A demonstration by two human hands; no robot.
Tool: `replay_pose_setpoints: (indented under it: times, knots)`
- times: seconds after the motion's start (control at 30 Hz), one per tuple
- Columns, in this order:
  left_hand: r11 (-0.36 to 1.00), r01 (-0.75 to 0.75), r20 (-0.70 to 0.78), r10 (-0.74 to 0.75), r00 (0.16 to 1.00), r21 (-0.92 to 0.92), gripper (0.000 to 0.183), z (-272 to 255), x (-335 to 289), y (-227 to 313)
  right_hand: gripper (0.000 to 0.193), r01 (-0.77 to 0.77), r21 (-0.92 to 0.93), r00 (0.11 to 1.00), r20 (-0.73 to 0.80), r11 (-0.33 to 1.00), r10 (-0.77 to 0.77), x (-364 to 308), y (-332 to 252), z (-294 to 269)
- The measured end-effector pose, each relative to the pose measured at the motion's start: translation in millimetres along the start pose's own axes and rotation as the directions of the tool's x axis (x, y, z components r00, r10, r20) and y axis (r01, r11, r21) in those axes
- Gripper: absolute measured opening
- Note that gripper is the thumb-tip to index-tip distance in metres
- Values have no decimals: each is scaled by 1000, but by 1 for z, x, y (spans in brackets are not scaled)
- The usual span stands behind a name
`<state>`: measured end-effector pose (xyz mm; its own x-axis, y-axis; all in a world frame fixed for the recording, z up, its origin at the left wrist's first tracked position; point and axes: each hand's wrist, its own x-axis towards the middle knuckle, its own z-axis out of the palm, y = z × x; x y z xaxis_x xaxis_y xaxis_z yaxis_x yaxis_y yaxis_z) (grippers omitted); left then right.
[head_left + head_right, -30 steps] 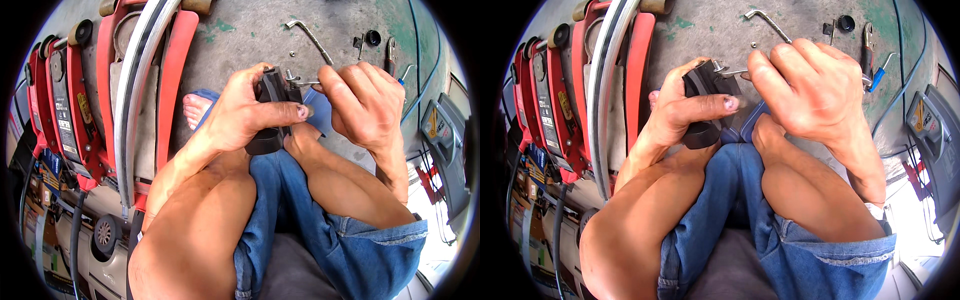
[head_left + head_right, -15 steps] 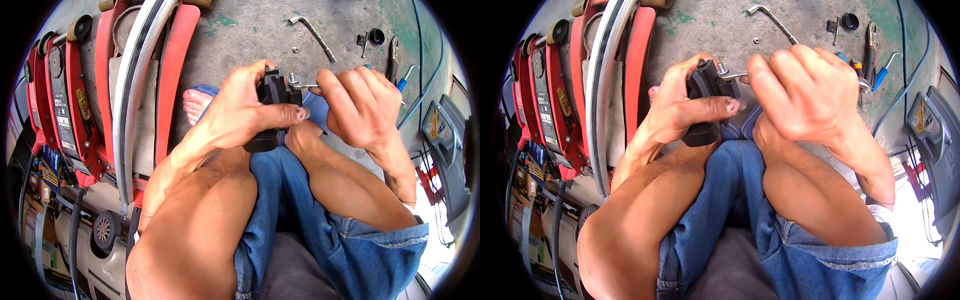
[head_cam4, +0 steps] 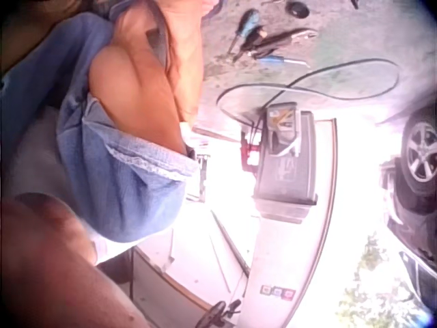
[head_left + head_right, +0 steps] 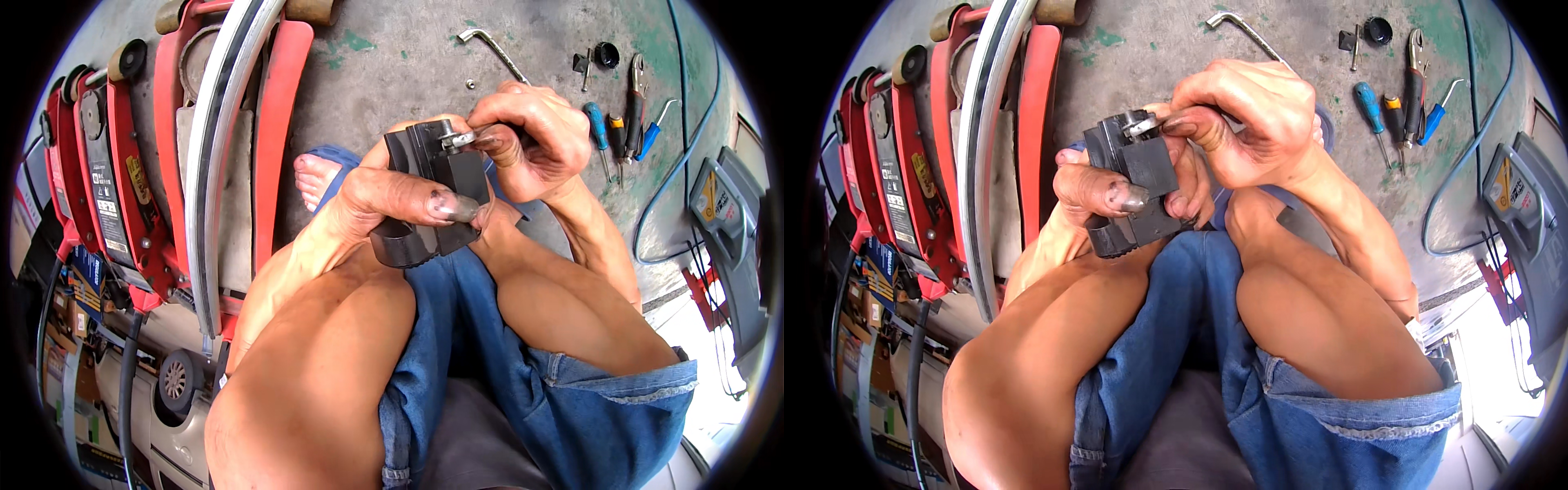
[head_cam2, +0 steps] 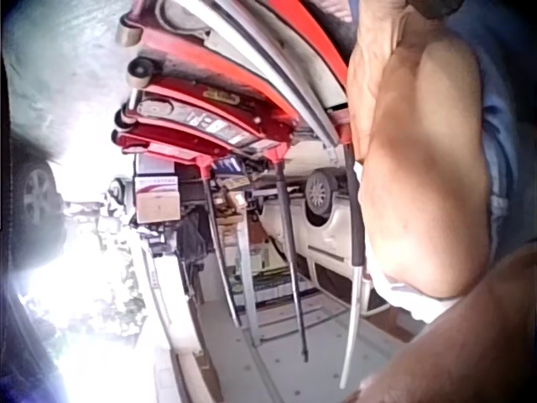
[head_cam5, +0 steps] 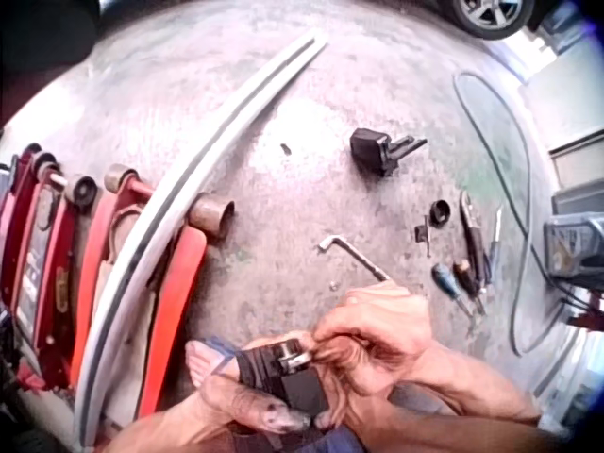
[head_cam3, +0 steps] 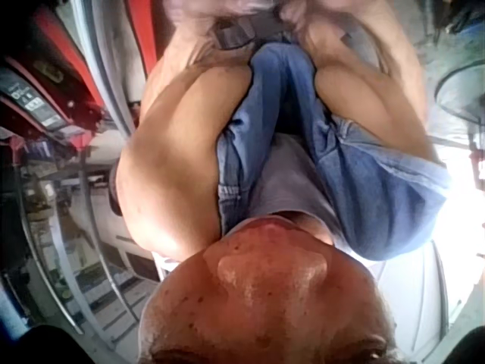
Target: The person holds a black mechanical part and uses a wrench to tighten a nut and washer onto a bolt. They then use a socket wrench to continue tightening the hardware.
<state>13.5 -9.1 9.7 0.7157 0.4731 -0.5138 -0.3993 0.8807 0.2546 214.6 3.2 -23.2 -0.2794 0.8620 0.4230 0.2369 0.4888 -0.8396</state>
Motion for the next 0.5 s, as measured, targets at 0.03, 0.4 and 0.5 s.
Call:
replay_pose_setpoints:
  times: [0.03, 0.4, 0.5]
  knots:
    - [1000, -3, 10, 3, 1000, -2, 78, -1, 2, -2, 27, 3, -9, 1000, 4, 1000, -3, -2, 0, -4]
    - [935, 91, -155, -40, 987, 343, 26, 16, -3, 29, 23, 92, -468, 961, 273, 879, 45, 14, -34, -47]
    - [911, 51, -185, 28, 982, 410, 31, 13, -2, 23, 28, 154, -544, 940, 339, 825, 48, 23, -42, -51]
